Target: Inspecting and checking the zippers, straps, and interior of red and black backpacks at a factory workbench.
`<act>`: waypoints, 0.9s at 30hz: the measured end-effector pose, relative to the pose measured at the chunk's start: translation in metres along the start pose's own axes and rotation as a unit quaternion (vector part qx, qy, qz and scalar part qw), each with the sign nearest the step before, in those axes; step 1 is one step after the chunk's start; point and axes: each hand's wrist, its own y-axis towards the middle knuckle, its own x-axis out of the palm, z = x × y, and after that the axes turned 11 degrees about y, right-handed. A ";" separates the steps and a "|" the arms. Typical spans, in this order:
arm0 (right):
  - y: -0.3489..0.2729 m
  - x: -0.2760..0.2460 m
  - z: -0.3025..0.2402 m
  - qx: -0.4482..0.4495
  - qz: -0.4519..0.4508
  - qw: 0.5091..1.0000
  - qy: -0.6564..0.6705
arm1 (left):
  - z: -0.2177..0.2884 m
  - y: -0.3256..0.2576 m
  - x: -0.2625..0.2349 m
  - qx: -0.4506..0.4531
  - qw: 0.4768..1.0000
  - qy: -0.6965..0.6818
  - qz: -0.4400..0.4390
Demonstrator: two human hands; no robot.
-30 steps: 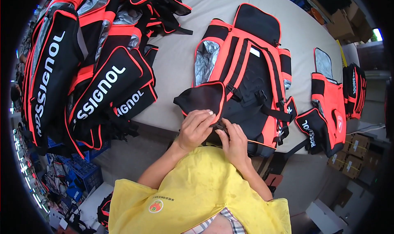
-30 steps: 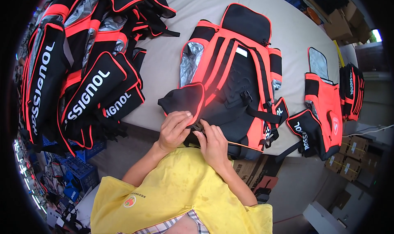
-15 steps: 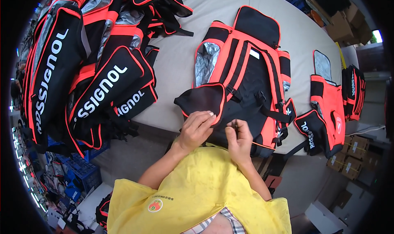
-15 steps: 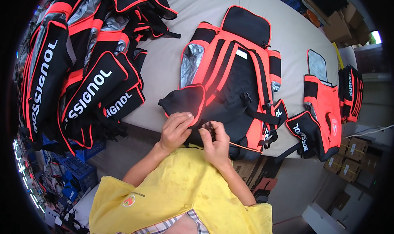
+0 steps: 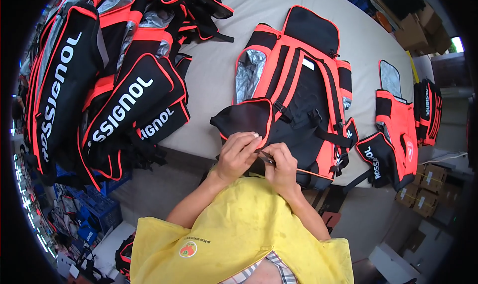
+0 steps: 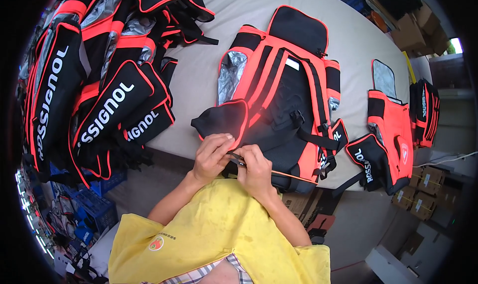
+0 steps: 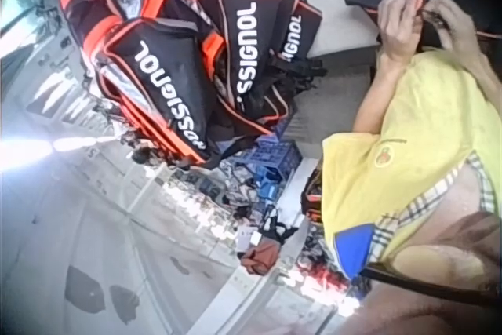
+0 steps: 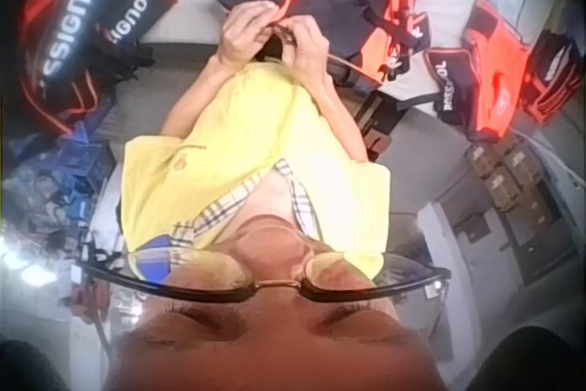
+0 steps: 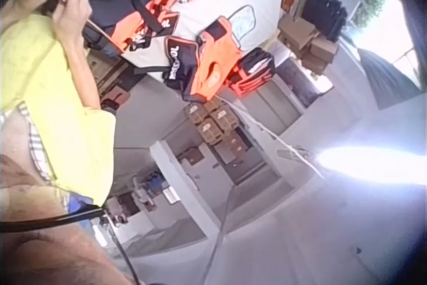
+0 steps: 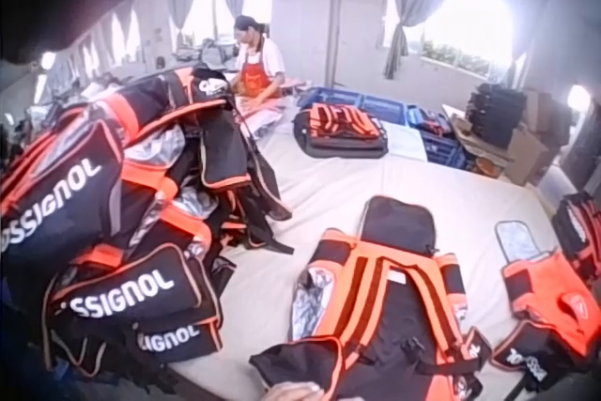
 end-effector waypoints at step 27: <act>0.009 -0.021 0.003 -0.068 -0.079 0.981 -0.164 | -0.003 -0.003 0.001 -0.032 0.999 -0.017 0.012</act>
